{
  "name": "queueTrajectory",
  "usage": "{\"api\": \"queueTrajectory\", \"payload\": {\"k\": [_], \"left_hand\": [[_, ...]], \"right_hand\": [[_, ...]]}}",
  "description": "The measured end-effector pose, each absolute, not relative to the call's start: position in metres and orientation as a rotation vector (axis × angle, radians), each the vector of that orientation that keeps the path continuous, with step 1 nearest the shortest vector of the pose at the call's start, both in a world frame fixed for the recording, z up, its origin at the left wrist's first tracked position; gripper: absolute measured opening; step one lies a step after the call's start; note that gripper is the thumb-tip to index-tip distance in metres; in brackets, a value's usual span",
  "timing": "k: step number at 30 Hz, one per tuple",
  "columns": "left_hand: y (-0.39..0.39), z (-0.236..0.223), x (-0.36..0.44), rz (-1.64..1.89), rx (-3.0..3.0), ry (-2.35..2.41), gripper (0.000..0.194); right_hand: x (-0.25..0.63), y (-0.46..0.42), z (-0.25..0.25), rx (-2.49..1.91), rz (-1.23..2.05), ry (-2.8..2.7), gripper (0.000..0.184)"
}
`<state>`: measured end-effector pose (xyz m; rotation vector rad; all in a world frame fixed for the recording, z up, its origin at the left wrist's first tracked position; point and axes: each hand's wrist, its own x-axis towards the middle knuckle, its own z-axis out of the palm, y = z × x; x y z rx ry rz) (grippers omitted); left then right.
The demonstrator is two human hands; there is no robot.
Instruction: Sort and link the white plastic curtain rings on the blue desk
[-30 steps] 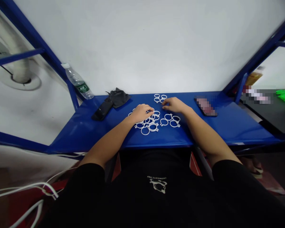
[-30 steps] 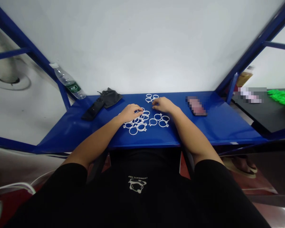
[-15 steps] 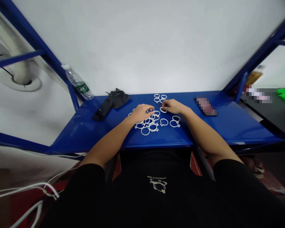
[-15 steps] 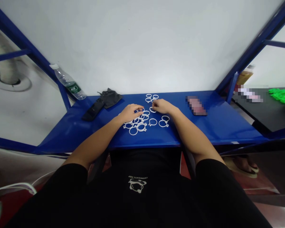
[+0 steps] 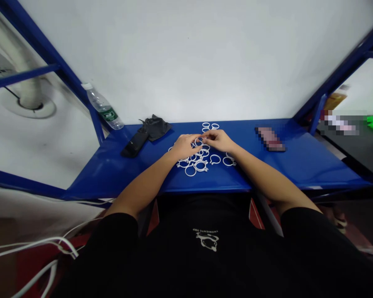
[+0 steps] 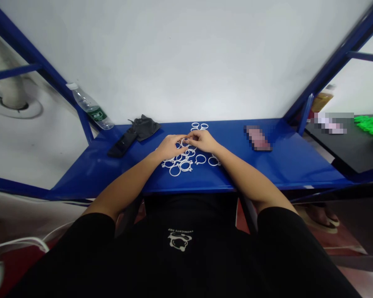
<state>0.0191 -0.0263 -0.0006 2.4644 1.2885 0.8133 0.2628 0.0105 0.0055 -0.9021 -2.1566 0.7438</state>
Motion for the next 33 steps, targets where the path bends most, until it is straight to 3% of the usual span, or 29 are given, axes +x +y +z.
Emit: {"api": "queueTrajectory", "payload": {"k": [6,14,26,33], "left_hand": [[-0.023,-0.003,0.017,0.914,2.461,1.325,0.052],[-0.019,-0.004,0.016,0.918,2.505,1.227,0.024],[-0.02,-0.001,0.018,0.819,2.557,1.19,0.033],[-0.013,-0.008,0.017,0.971,2.463,1.324,0.033]], "right_hand": [[0.268,0.019,-0.001,-0.922,0.857,-2.108,0.034],[0.265,0.01,0.005,-0.876,0.762,-2.215,0.024],[0.266,0.014,0.001,-0.84,1.094,-2.147,0.032],[0.273,0.029,0.0,-0.929,0.712,-2.082,0.032]]}}
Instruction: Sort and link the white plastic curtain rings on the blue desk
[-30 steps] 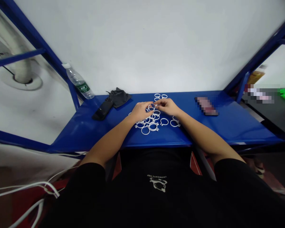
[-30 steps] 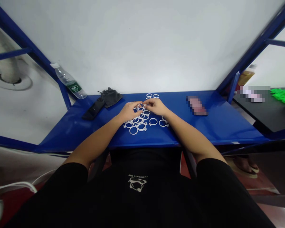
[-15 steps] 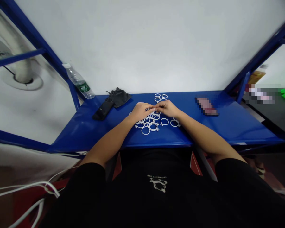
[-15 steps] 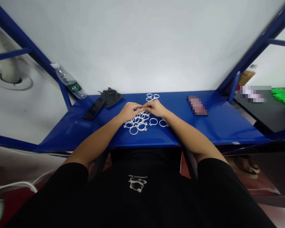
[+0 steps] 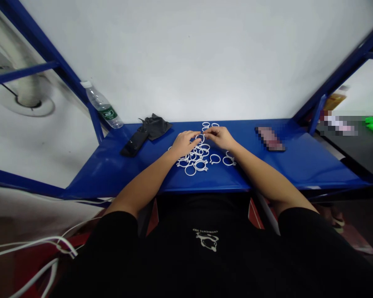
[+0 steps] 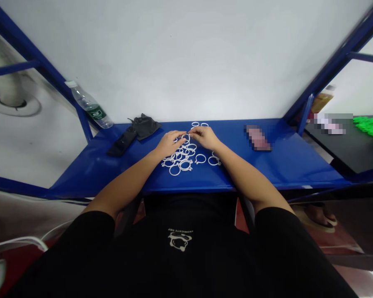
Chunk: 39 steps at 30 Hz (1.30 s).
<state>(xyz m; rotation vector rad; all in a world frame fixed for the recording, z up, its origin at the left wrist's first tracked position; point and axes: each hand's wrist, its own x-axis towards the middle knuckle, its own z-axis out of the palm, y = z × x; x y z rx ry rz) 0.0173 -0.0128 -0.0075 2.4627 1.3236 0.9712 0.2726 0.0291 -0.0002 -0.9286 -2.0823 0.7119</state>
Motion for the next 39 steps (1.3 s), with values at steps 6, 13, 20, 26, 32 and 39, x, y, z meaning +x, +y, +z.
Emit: {"api": "queueTrajectory", "payload": {"k": [6,13,20,26,32,39], "left_hand": [[-0.013,-0.01,0.016,0.824,2.488,1.365,0.026],[-0.013,-0.013,0.017,0.662,2.498,1.334,0.024],[-0.015,-0.011,0.017,0.617,2.486,1.354,0.028],[-0.019,-0.004,0.018,0.563,2.487,1.351,0.032],[-0.018,-0.005,0.017,0.565,2.454,1.349,0.035],[-0.014,-0.011,0.014,0.621,2.472,1.301,0.038]], "right_hand": [[0.311,0.054,0.0,-1.222,0.491,-2.133,0.025],[0.309,0.056,-0.002,-1.584,0.256,-2.218,0.021],[0.297,0.052,-0.007,-1.456,0.236,-2.429,0.028],[0.309,0.052,0.005,-1.425,0.369,-2.455,0.038],[0.309,0.04,0.019,-1.2,0.681,-2.521,0.033],[0.284,0.025,0.011,-0.939,0.744,-2.627,0.023]]}}
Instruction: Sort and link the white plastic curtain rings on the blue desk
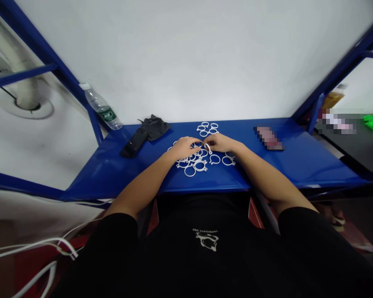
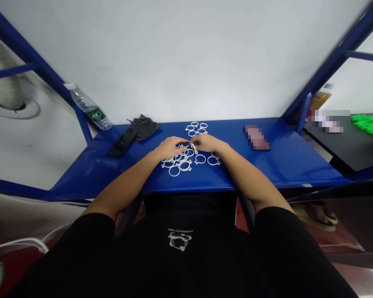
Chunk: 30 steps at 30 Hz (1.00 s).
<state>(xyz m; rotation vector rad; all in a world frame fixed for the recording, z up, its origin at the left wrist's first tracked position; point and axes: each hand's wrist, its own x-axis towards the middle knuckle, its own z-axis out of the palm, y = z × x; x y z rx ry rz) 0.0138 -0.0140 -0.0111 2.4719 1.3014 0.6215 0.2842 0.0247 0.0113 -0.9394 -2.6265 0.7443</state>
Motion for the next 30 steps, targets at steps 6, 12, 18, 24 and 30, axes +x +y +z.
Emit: {"api": "queueTrajectory", "payload": {"k": [6,12,18,24,30], "left_hand": [[-0.012,-0.016,0.013,0.704,2.537,1.234,0.032],[-0.012,-0.019,0.015,0.982,2.614,1.074,0.045],[-0.014,-0.017,0.017,1.097,2.728,0.988,0.018],[-0.006,-0.021,0.014,1.237,2.703,1.084,0.016],[-0.003,-0.024,0.013,1.332,2.652,1.114,0.019]], "right_hand": [[0.286,0.028,0.01,-1.075,0.701,-2.502,0.015],[0.276,0.022,0.013,-1.24,0.668,-2.305,0.03],[0.267,0.018,0.008,-1.183,0.707,-2.339,0.036],[0.271,0.019,0.007,-0.985,0.478,-2.163,0.027],[0.266,0.013,0.007,-0.816,0.356,-2.204,0.024]]}}
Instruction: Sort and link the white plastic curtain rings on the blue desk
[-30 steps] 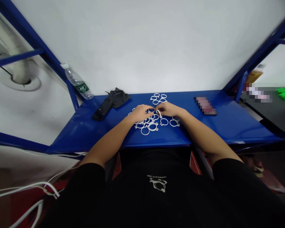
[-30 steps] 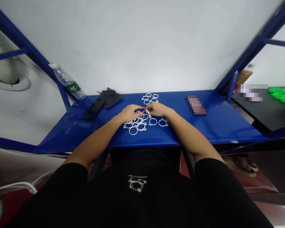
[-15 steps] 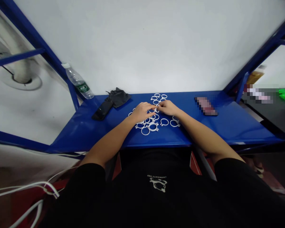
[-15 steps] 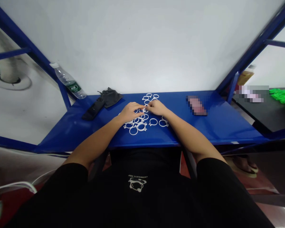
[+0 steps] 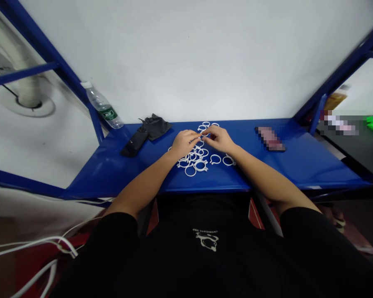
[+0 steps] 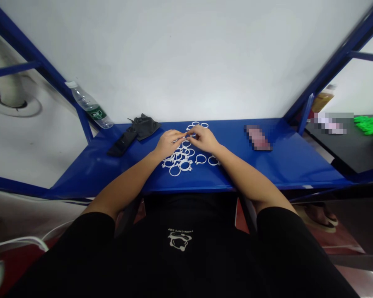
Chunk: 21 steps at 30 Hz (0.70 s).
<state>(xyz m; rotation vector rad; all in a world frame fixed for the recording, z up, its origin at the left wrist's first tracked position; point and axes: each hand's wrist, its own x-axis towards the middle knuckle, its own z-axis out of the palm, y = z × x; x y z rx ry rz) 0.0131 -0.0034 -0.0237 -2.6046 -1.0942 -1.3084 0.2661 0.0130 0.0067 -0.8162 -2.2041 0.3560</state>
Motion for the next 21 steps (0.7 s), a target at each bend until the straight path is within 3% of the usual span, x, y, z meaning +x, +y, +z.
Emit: {"api": "queueTrajectory", "payload": {"k": [7,21], "left_hand": [[-0.011,-0.017,0.014,-1.294,-2.588,-1.302,0.008],[-0.012,-0.017,0.015,-1.29,-2.608,-1.147,0.016]], "right_hand": [[0.259,0.004,0.007,-0.877,0.367,-2.297,0.023],[0.259,-0.003,0.011,-0.912,0.308,-2.308,0.03]]}}
